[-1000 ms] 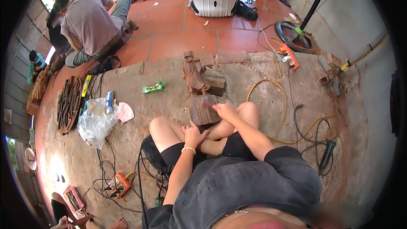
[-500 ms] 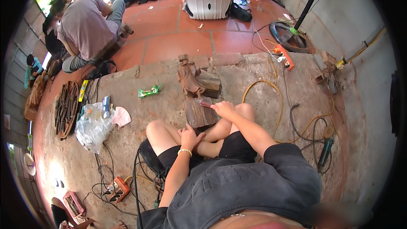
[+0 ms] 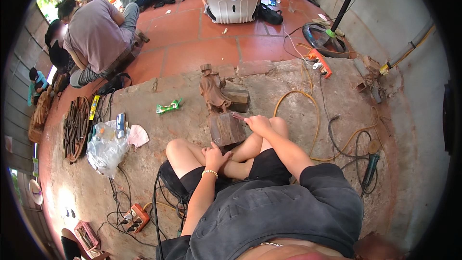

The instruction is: The person sits cross-legged on the floor and carves a rectangular block of wood using a small chisel. They hold the wood steady with their left hand while using the chisel in their right hand to shape the surface. The person occasionally pauses to inspect the wood and adjust their grip before continuing to carve.

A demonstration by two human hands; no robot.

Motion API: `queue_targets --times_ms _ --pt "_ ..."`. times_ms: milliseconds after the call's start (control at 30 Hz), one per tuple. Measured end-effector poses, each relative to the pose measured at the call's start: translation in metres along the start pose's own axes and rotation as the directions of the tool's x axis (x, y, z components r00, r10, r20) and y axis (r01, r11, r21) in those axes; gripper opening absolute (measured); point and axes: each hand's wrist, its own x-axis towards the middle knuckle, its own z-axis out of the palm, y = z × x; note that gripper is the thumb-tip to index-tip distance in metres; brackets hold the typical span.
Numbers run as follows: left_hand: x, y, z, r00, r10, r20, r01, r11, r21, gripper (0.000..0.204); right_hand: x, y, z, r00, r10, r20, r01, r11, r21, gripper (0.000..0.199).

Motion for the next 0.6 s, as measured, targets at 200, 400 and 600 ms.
queue_targets --times_ms 200,400,600 --pt "-0.004 -0.004 -0.004 1.000 0.009 -0.018 -0.009 0.999 0.048 0.088 -0.005 -0.016 0.001 0.976 -0.204 0.075 0.208 0.977 -0.049 0.040" --pt "-0.003 -0.002 -0.003 0.999 0.020 -0.038 -0.018 0.999 0.042 0.086 0.002 -0.024 0.008 0.968 -0.232 0.090 0.234 0.972 -0.002 0.041" --pt "0.000 -0.005 -0.001 0.996 0.037 -0.079 -0.034 0.999 0.042 0.084 0.004 -0.038 0.006 0.843 -0.461 0.277 0.506 0.855 -0.114 0.044"
